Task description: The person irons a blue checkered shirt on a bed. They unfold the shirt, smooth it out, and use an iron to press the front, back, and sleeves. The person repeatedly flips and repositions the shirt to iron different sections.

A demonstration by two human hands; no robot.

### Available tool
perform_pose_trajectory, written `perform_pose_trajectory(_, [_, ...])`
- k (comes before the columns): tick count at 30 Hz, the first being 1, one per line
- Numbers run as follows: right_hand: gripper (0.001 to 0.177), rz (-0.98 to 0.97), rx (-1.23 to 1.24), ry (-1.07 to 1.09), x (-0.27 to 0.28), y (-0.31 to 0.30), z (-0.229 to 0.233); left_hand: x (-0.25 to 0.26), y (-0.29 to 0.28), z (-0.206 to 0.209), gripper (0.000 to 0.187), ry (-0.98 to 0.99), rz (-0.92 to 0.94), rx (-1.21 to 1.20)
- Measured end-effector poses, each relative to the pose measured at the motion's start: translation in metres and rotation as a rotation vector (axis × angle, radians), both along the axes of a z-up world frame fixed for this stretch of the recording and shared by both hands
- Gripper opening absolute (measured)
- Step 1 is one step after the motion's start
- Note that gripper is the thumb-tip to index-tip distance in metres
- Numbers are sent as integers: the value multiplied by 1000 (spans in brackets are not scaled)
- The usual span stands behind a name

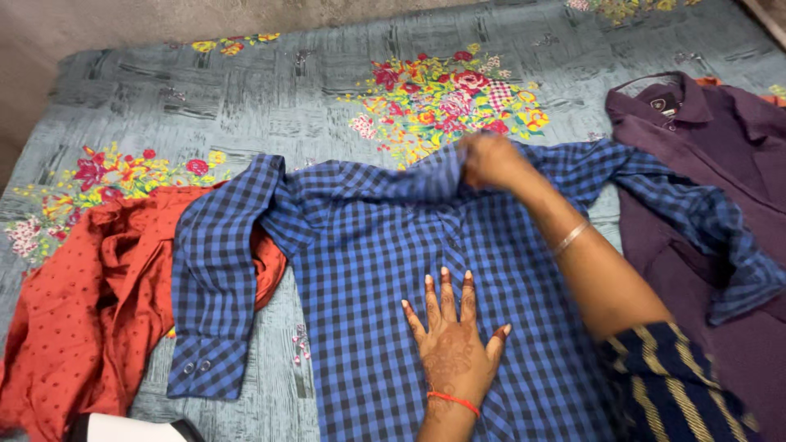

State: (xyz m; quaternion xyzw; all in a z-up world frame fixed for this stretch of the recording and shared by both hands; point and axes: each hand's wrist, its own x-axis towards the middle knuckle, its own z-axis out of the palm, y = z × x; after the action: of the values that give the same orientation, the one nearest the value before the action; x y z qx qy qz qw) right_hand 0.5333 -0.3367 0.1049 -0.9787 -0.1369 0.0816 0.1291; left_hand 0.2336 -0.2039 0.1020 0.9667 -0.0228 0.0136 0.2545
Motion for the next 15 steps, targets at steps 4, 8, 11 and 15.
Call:
perform_pose_trajectory(4, [71, 120, 1251, -44, 50, 3, 4, 2, 3, 1, 94, -9, -9, -6])
perform_pose_trajectory(8, [42, 37, 766, -294, 87, -20, -28, 5, 7, -1, 93, 13, -20, -12])
perform_pose_trajectory(11, [32, -129, 379, -674, 104, -103, -59, 4, 8, -2, 92, -17, -23, -13])
perform_pose_trajectory(15, [35, 171, -171, 33, 111, -190, -90, 4, 9, 5, 91, 15, -38, -6])
